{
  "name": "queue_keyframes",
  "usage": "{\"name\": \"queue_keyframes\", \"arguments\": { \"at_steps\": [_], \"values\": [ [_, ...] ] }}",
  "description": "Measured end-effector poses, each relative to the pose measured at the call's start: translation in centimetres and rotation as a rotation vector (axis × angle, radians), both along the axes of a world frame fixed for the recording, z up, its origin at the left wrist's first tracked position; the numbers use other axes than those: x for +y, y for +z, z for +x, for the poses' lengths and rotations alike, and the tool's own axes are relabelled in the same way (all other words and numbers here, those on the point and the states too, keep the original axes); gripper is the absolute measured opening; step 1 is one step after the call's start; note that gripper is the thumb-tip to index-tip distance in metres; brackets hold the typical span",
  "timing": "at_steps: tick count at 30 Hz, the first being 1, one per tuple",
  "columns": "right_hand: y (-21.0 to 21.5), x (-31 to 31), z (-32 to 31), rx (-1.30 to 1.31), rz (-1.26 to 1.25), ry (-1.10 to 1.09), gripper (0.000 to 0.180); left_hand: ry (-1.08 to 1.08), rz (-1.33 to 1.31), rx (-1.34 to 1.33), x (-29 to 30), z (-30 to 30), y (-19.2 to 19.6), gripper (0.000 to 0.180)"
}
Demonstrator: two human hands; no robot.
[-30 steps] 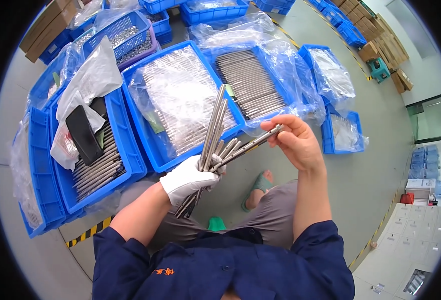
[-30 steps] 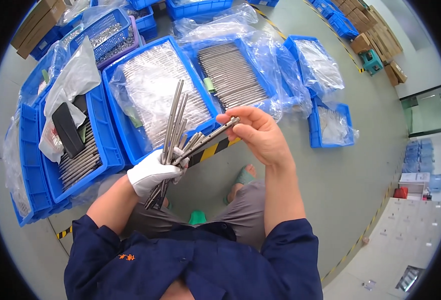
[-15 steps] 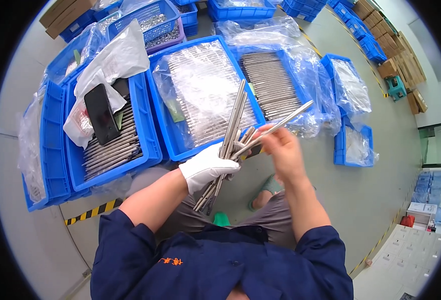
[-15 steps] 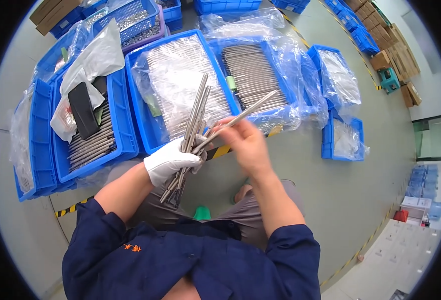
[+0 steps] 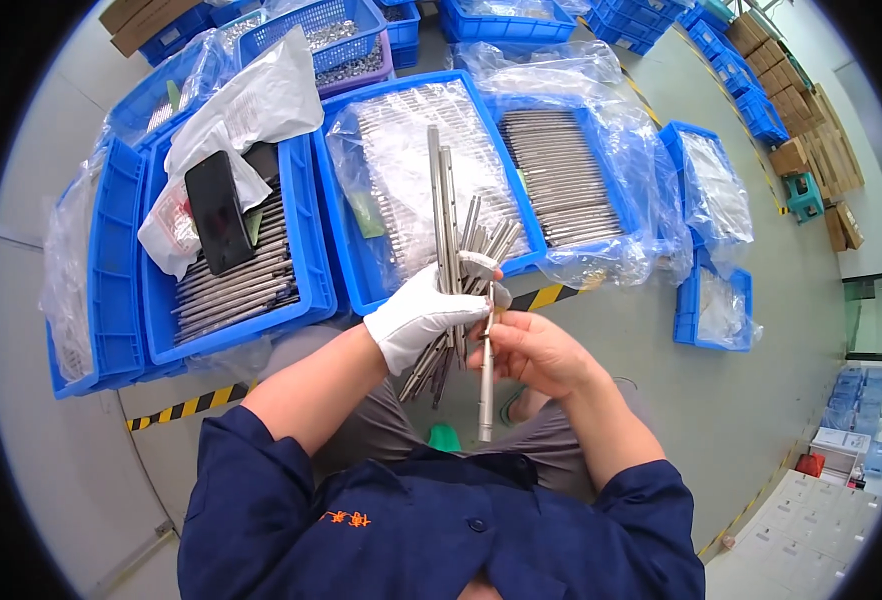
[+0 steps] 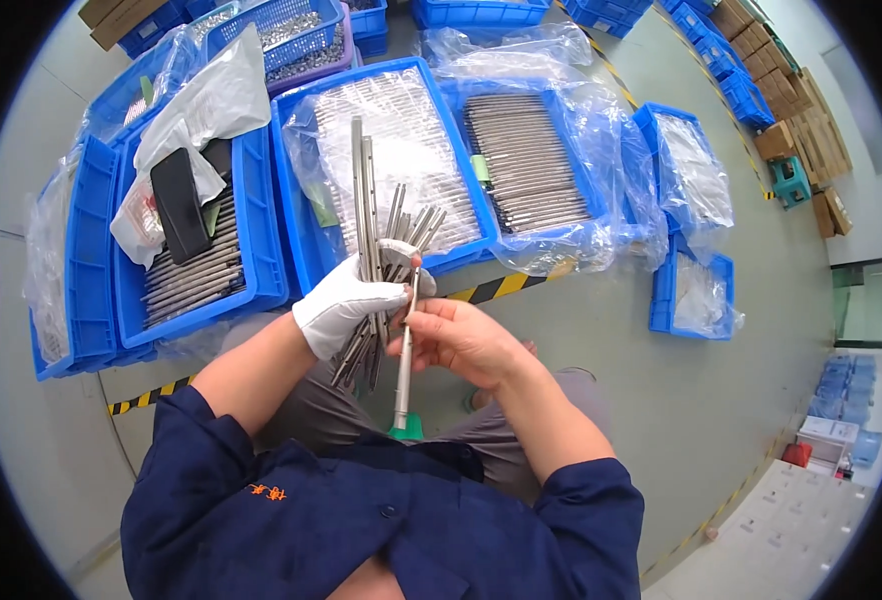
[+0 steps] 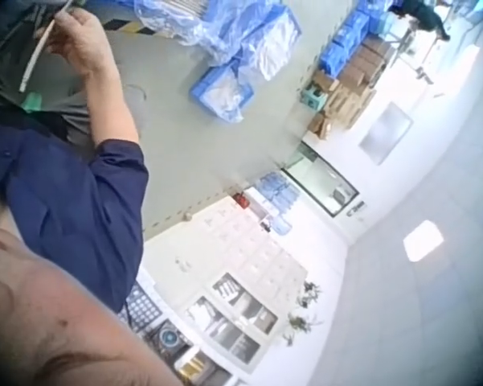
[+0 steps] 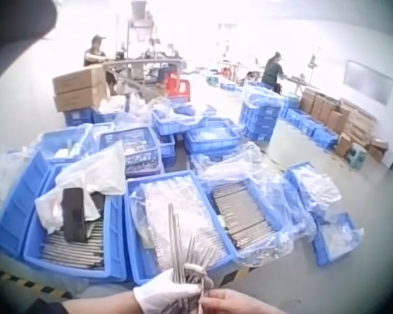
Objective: Inspecting and sorting long metal rods into different bins in a factory environment.
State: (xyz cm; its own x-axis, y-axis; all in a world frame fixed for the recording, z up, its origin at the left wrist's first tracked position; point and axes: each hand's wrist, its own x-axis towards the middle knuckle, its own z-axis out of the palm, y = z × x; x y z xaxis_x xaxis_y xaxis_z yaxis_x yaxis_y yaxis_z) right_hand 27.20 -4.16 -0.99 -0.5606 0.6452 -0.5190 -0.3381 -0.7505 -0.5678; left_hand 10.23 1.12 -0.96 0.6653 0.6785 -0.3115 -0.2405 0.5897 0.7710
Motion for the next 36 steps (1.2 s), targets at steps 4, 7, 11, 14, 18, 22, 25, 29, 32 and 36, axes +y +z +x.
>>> {"name": "queue_keyframes", "arguments": {
  "at_steps": [4,7,11,14,18,22,25,29,32,36],
  "values": [
    [0.4,-1.7,-1.7,0.076,-0.085,0.085,0.021,0.055,0.149,0.091,0.9,-0.4,-0.6,0.038],
    [0.5,-2.8,-2.5,0.113,-0.1,0.25,0.019,0.148,0.105,0.084,1.5,-0.9,-0.3,0.035],
    [0.9,-4.0,-3.0,0.187,0.061,0.552,0.018,0.302,-0.013,-0.012,2.6,-1.3,0.0,0.029],
    [2.9,-3.1,-1.3,0.167,0.147,0.465,0.017,0.256,0.046,-0.017,2.7,-1.5,-0.4,0.023],
    [2.7,-0.3,2.1,0.013,0.295,-0.149,0.014,-0.083,0.181,0.181,1.4,-1.2,-0.5,0.016],
    [1.4,2.4,4.4,-0.164,0.38,-0.622,0.016,-0.406,0.138,0.261,-0.5,0.3,-0.5,0.026],
    [0.6,3.0,5.2,-0.04,0.427,-0.555,0.021,-0.504,0.148,0.283,-1.3,1.0,-0.5,0.033],
    [-0.1,2.6,6.2,-0.005,0.363,-0.46,0.021,-0.515,0.136,0.264,-1.4,1.2,-1.0,0.029],
    [0.2,2.6,6.1,-0.04,0.365,-0.436,0.019,-0.523,0.218,0.354,-1.3,1.0,-1.2,0.032],
    [0.9,2.4,6.2,-0.144,0.351,-0.384,0.017,-0.533,0.256,0.411,-1.3,0.9,-1.7,0.032]
  ]
}}
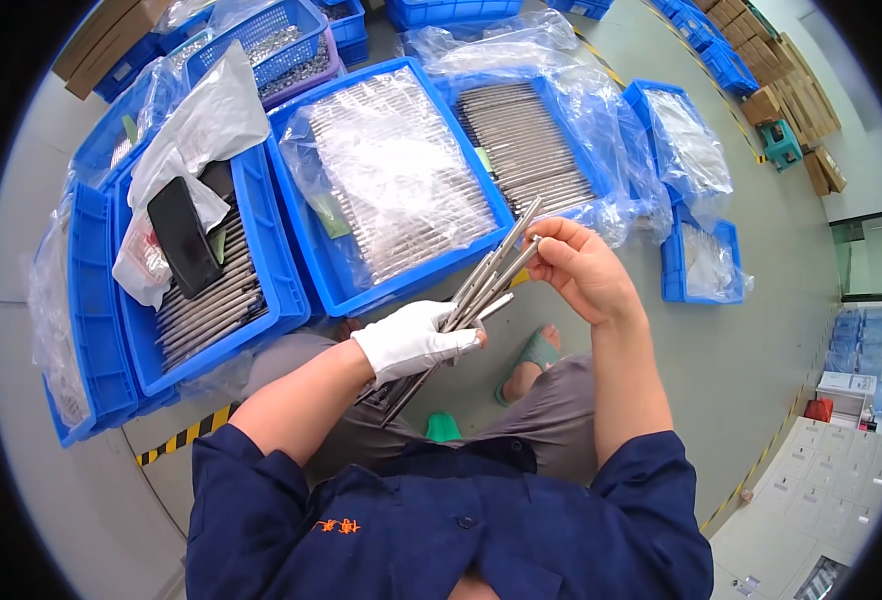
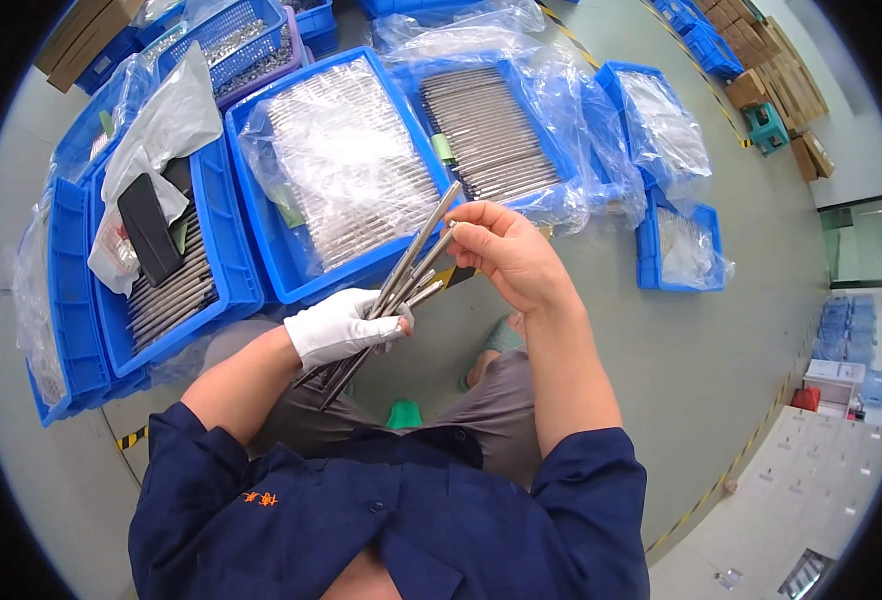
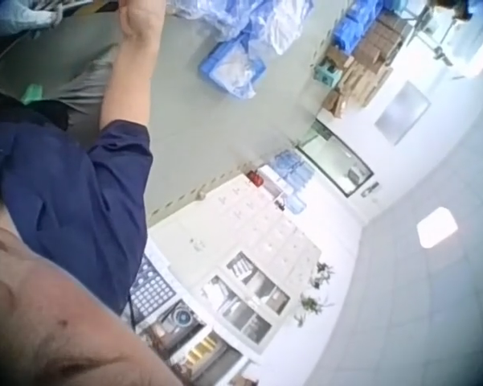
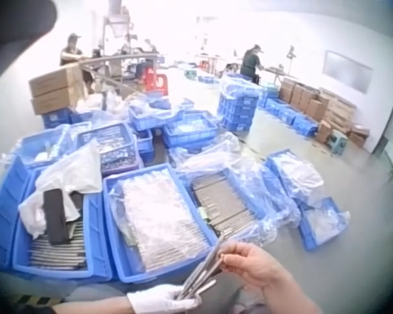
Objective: Inspecting and sorting long metal rods into different bins in a factory environment.
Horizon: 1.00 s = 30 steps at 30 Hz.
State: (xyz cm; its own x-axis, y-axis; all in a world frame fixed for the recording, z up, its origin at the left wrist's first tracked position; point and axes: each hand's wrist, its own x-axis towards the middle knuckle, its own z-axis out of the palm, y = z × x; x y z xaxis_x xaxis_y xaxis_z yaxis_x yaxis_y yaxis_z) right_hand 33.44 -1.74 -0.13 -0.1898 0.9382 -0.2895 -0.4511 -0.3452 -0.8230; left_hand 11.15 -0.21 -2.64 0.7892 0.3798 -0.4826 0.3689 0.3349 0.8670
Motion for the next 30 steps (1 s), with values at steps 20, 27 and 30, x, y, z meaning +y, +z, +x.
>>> {"name": "queue_keyframes", "arguments": {
  "at_steps": [20,27,30],
  "values": [
    [0.0,0.3,-0.4,-0.278,-0.035,-0.134,0.011,0.161,-0.22,-0.011,0.3,0.1,0.8,0.031],
    [-0.4,-1.4,-5.1,-0.253,-0.078,0.045,0.015,0.195,-0.144,-0.001,0.6,-0.1,1.3,0.032],
    [-0.8,-1.0,-4.3,-0.255,-0.022,-0.087,0.015,0.266,-0.14,-0.152,0.6,-0.3,0.7,0.034]
  ]
}}
